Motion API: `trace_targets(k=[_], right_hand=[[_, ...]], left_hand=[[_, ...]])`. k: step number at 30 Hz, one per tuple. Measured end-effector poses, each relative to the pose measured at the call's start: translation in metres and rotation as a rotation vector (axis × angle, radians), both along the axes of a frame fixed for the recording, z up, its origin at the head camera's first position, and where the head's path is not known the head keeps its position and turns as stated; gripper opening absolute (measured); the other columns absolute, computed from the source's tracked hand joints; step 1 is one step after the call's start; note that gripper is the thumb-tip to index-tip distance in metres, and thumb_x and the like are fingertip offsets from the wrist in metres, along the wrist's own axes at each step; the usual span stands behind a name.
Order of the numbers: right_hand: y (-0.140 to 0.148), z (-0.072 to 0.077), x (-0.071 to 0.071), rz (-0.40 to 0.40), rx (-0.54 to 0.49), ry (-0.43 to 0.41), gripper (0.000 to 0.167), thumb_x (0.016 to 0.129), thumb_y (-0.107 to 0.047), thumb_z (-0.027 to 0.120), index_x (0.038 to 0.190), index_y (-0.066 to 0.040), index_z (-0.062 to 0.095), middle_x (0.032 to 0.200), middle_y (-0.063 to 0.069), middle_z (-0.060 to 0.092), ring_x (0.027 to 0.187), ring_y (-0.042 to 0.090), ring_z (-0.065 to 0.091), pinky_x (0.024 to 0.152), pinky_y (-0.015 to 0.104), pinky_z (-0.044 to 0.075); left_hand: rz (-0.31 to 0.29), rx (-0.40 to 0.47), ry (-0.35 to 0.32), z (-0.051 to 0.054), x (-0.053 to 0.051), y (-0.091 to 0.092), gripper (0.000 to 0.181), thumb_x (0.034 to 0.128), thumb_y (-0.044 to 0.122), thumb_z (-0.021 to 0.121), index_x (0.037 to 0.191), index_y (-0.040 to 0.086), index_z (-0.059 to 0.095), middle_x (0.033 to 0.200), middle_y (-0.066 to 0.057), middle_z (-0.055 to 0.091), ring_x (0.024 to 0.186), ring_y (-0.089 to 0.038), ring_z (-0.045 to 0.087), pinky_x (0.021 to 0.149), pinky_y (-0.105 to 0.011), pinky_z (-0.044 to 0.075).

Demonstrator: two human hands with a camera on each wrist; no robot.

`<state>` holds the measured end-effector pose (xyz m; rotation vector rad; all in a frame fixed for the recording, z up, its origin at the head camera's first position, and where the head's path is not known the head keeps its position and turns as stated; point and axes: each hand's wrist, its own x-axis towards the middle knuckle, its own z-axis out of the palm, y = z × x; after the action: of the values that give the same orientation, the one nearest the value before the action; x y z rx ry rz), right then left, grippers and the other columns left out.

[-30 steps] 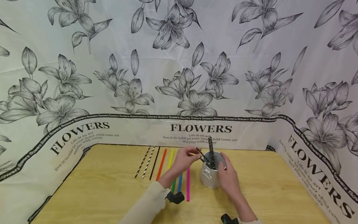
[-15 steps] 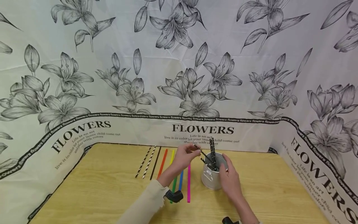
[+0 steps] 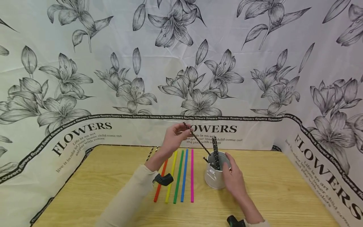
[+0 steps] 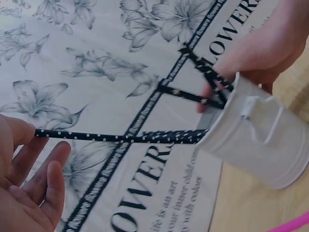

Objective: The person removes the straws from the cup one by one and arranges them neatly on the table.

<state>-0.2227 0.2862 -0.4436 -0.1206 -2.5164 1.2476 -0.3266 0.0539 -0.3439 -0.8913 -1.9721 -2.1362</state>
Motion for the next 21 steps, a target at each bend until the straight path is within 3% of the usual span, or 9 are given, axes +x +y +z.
trace_targets(k=[5, 10, 14, 18, 21], right_hand=[[0.0, -0.001, -0.001, -0.008, -0.004, 0.001, 0.052, 0.106, -0.036, 0.026, 0.155, -0.02, 0.024, 0.139, 0.029, 0.043, 0.106, 0.04, 0.052, 0.082, 0.051, 0.043], [0.003, -0.003, 0.0, -0.006, -0.009, -0.004, 0.053, 0.106, -0.037, 0.026, 0.156, -0.02, 0.022, 0.144, 0.03, 0.038, 0.116, 0.044, 0.048, 0.09, 0.058, 0.04], [0.005, -0.004, -0.002, -0.002, 0.008, 0.008, 0.053, 0.106, -0.036, 0.026, 0.156, -0.02, 0.022, 0.143, 0.031, 0.039, 0.113, 0.045, 0.049, 0.088, 0.059, 0.041], [0.004, -0.004, -0.004, 0.002, 0.021, 0.018, 0.052, 0.106, -0.036, 0.026, 0.155, -0.019, 0.024, 0.14, 0.031, 0.042, 0.109, 0.043, 0.051, 0.085, 0.056, 0.042], [0.003, -0.004, -0.002, 0.008, 0.006, 0.01, 0.053, 0.106, -0.036, 0.025, 0.156, -0.018, 0.023, 0.145, 0.03, 0.037, 0.117, 0.046, 0.047, 0.09, 0.059, 0.04]], left_hand=[[-0.012, -0.035, 0.031, 0.026, -0.002, -0.03, 0.023, 0.0979, 0.008, 0.059, 0.119, -0.001, 0.062, 0.111, -0.013, 0.067, 0.092, -0.019, 0.067, 0.08, -0.035, 0.054], [-0.037, -0.078, 0.059, 0.045, -0.003, -0.057, 0.028, 0.0986, 0.01, 0.058, 0.123, -0.004, 0.059, 0.109, -0.014, 0.067, 0.095, -0.023, 0.065, 0.084, -0.043, 0.053], [-0.046, -0.129, 0.054, 0.051, -0.004, -0.078, 0.03, 0.0981, 0.009, 0.059, 0.125, -0.004, 0.059, 0.113, -0.021, 0.064, 0.099, -0.03, 0.064, 0.087, -0.042, 0.053], [-0.029, -0.189, 0.028, 0.052, -0.007, -0.104, 0.034, 0.0973, 0.008, 0.06, 0.129, -0.003, 0.056, 0.112, -0.02, 0.061, 0.098, -0.029, 0.066, 0.084, -0.037, 0.054], [-0.012, -0.21, -0.006, 0.05, -0.011, -0.124, 0.039, 0.0964, 0.008, 0.061, 0.133, -0.004, 0.052, 0.107, -0.017, 0.061, 0.093, -0.027, 0.067, 0.082, -0.036, 0.055]])
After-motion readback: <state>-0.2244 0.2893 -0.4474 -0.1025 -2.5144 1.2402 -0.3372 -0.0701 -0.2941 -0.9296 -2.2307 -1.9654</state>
